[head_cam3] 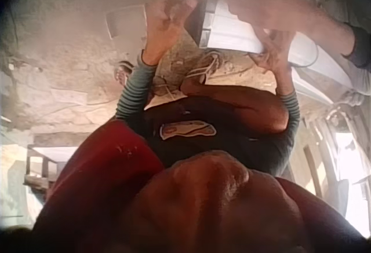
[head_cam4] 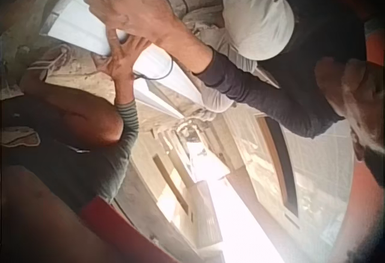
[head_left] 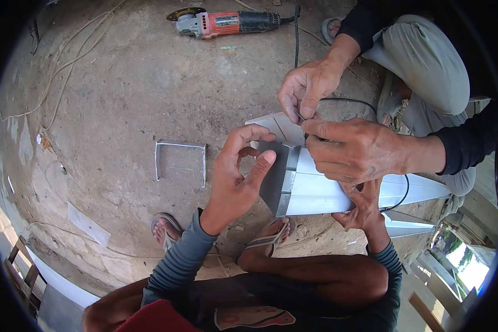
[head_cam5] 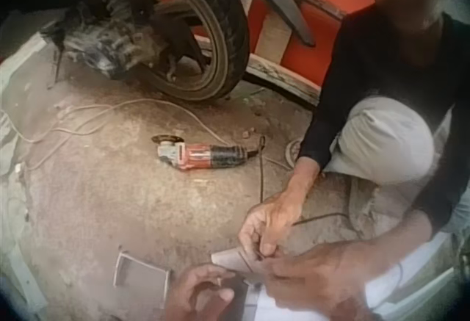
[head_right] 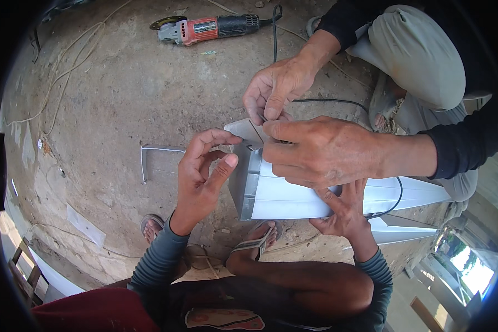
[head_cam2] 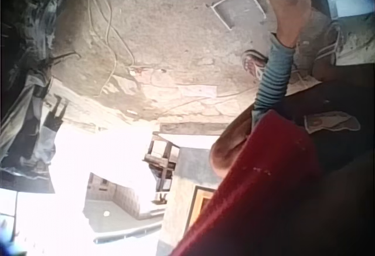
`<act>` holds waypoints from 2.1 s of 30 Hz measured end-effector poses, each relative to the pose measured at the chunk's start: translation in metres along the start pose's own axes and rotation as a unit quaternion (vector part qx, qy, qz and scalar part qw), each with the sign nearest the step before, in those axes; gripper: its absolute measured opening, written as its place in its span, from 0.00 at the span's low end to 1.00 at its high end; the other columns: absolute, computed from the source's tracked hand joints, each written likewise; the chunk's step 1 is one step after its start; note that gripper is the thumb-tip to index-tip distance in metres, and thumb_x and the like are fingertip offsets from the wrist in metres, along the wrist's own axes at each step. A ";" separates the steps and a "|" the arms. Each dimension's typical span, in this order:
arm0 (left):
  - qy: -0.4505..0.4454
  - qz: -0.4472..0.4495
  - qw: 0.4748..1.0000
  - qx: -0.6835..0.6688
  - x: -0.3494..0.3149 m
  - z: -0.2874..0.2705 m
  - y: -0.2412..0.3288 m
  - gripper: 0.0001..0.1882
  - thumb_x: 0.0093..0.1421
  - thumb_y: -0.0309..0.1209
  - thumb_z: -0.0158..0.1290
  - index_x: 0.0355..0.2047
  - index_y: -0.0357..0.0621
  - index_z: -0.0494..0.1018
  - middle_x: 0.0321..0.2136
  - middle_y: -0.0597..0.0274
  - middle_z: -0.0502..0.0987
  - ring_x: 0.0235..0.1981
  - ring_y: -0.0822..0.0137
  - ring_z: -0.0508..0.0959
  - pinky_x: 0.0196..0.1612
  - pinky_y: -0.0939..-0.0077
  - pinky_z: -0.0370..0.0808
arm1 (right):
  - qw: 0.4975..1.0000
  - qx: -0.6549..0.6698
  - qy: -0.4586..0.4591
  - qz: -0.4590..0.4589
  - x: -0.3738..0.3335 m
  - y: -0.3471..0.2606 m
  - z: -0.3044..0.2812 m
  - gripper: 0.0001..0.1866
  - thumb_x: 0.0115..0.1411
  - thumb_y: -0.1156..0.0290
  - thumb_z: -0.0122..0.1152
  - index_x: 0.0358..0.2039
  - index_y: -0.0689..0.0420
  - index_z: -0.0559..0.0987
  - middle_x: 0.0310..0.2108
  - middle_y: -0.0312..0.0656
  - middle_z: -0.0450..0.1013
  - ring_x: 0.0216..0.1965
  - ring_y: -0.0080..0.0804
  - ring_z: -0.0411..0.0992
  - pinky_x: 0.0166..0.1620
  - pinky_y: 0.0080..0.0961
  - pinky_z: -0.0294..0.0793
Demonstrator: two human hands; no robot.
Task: The person aligns an end cap against the end of a gutter channel, retrieves a bottle of adhesive from a nearby table, and helps glue and press the end cap onto the gutter by hand.
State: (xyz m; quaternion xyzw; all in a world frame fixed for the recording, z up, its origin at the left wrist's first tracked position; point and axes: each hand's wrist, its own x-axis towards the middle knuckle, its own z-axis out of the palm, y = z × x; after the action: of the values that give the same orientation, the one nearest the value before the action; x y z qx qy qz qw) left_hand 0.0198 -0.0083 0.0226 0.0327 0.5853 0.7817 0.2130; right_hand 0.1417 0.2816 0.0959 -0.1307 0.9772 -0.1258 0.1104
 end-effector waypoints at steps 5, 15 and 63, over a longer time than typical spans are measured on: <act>0.003 0.005 1.000 0.014 0.000 0.002 0.002 0.20 0.67 0.31 0.58 0.55 0.36 0.68 0.50 0.54 0.76 0.54 0.66 0.75 0.52 0.73 0.72 | 0.999 -0.008 0.027 -0.023 0.004 -0.002 -0.001 0.40 0.39 0.57 0.73 0.57 0.54 0.81 0.61 0.62 0.65 0.64 0.67 0.59 0.66 0.66 0.48; 0.006 0.028 1.000 0.008 -0.008 -0.004 -0.003 0.20 0.66 0.32 0.59 0.54 0.37 0.70 0.49 0.55 0.77 0.52 0.66 0.75 0.50 0.70 0.72 | 0.999 -0.020 0.018 -0.026 0.005 -0.001 -0.003 0.38 0.39 0.58 0.72 0.56 0.54 0.81 0.62 0.64 0.63 0.64 0.68 0.59 0.66 0.66 0.48; -0.066 0.107 0.990 0.066 0.026 -0.009 -0.022 0.13 0.63 0.26 0.56 0.48 0.42 0.79 0.43 0.57 0.80 0.47 0.56 0.73 0.54 0.62 0.69 | 0.847 -0.135 -0.022 -0.513 0.180 -0.031 -0.028 0.14 0.45 0.89 0.72 0.32 0.62 0.81 0.39 0.35 0.74 0.39 0.25 0.79 0.38 0.12 0.80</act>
State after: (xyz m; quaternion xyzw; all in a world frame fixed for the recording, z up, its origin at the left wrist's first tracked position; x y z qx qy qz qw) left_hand -0.0004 -0.0016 -0.0057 0.1608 0.6130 0.7560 0.1638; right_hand -0.0278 0.2080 0.0983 -0.6300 0.7754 -0.0283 0.0331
